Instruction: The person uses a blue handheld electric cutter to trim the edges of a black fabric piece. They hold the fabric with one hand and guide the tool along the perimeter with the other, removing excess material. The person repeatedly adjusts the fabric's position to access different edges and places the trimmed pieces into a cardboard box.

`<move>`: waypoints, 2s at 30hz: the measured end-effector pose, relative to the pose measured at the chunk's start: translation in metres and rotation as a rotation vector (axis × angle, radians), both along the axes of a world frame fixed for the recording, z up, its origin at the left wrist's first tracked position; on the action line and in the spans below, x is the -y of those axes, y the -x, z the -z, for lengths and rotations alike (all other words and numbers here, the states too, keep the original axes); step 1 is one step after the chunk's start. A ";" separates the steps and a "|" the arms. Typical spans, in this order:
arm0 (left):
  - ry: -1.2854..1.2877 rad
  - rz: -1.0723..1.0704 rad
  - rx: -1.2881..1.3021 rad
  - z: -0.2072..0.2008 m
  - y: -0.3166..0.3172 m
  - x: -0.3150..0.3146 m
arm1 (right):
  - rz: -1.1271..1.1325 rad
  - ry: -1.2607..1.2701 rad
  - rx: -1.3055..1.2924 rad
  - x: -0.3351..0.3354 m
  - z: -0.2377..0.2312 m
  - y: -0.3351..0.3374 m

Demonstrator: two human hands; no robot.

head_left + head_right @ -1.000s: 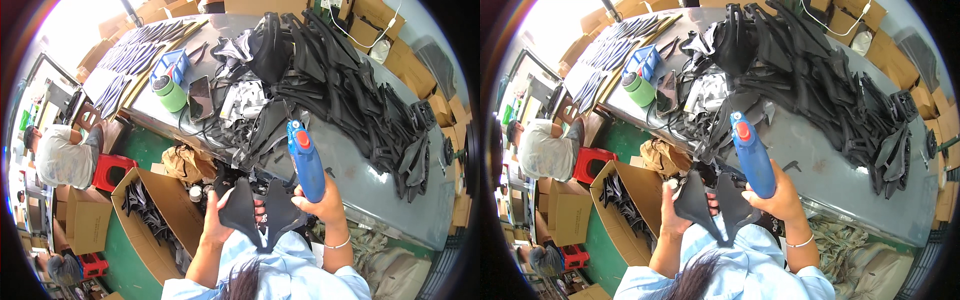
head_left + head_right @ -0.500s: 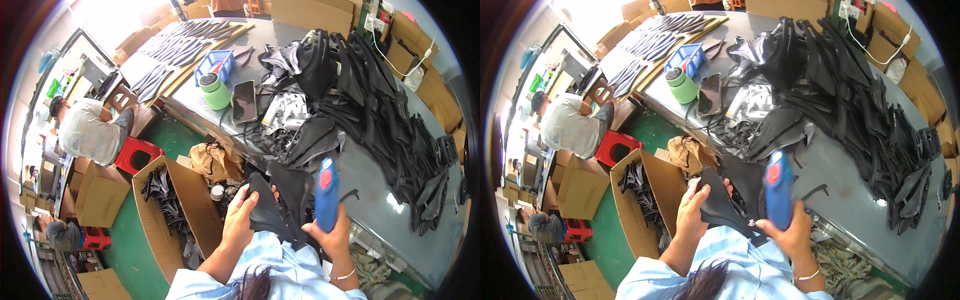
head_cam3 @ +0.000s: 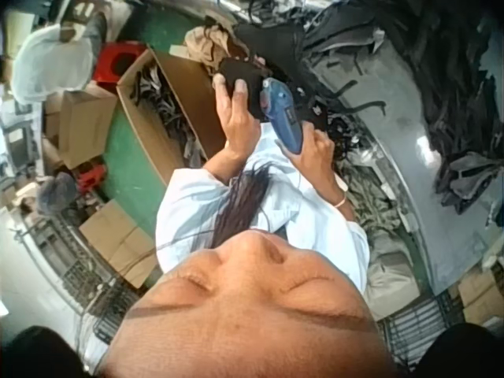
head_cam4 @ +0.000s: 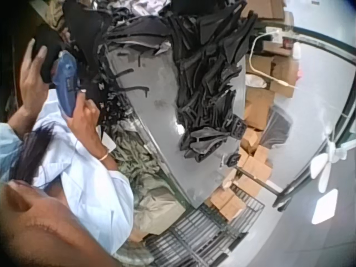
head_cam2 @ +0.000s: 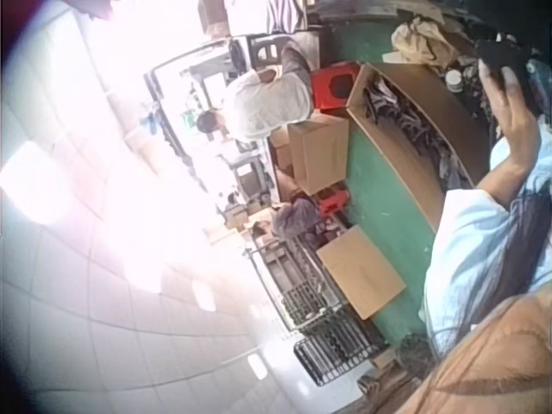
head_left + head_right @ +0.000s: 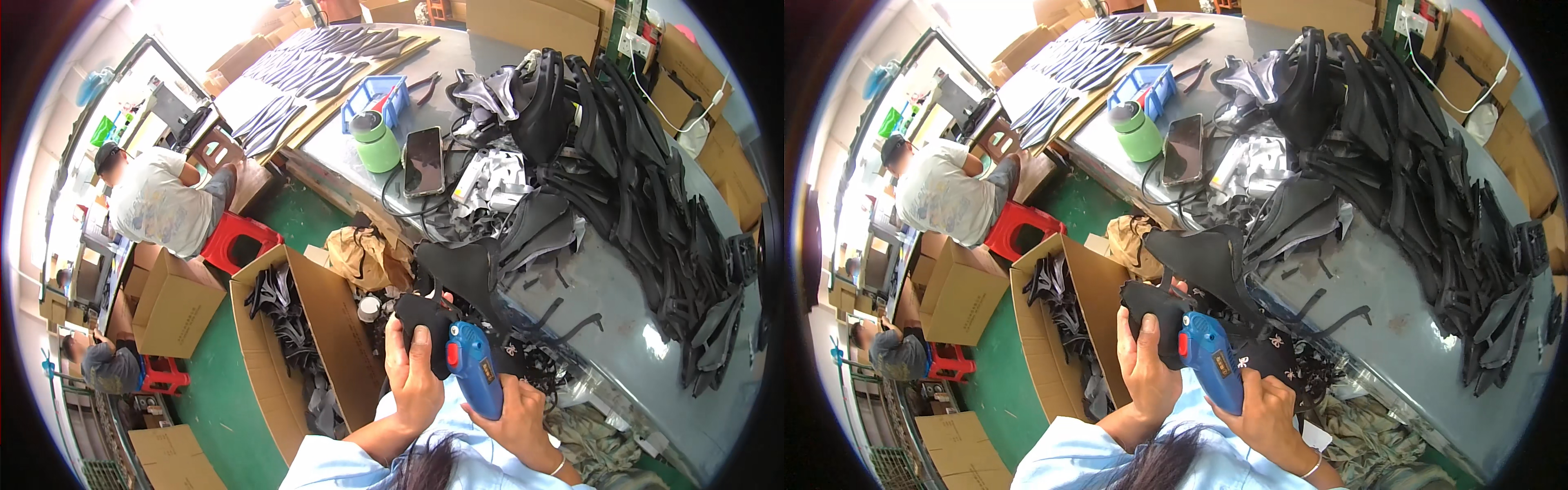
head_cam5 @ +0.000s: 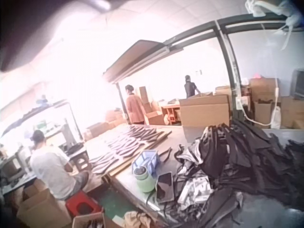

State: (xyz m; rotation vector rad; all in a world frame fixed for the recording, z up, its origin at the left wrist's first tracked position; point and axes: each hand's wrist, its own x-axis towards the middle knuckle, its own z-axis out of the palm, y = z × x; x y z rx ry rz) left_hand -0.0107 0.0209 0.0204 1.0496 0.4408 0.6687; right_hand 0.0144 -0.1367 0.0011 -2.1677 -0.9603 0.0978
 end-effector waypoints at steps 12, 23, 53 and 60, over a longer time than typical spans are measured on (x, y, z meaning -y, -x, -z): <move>-0.198 0.098 -0.007 0.004 0.002 0.002 | -0.002 0.027 -0.016 0.001 -0.010 0.002; -0.367 0.334 -0.171 0.013 0.016 -0.011 | -0.042 -0.069 0.031 0.004 -0.016 -0.015; 0.165 0.986 -0.008 0.025 0.003 0.038 | 0.431 -0.785 -0.451 0.009 -0.027 -0.061; 0.418 0.585 0.153 0.020 -0.014 0.025 | 0.322 -0.719 -0.692 -0.001 -0.045 -0.066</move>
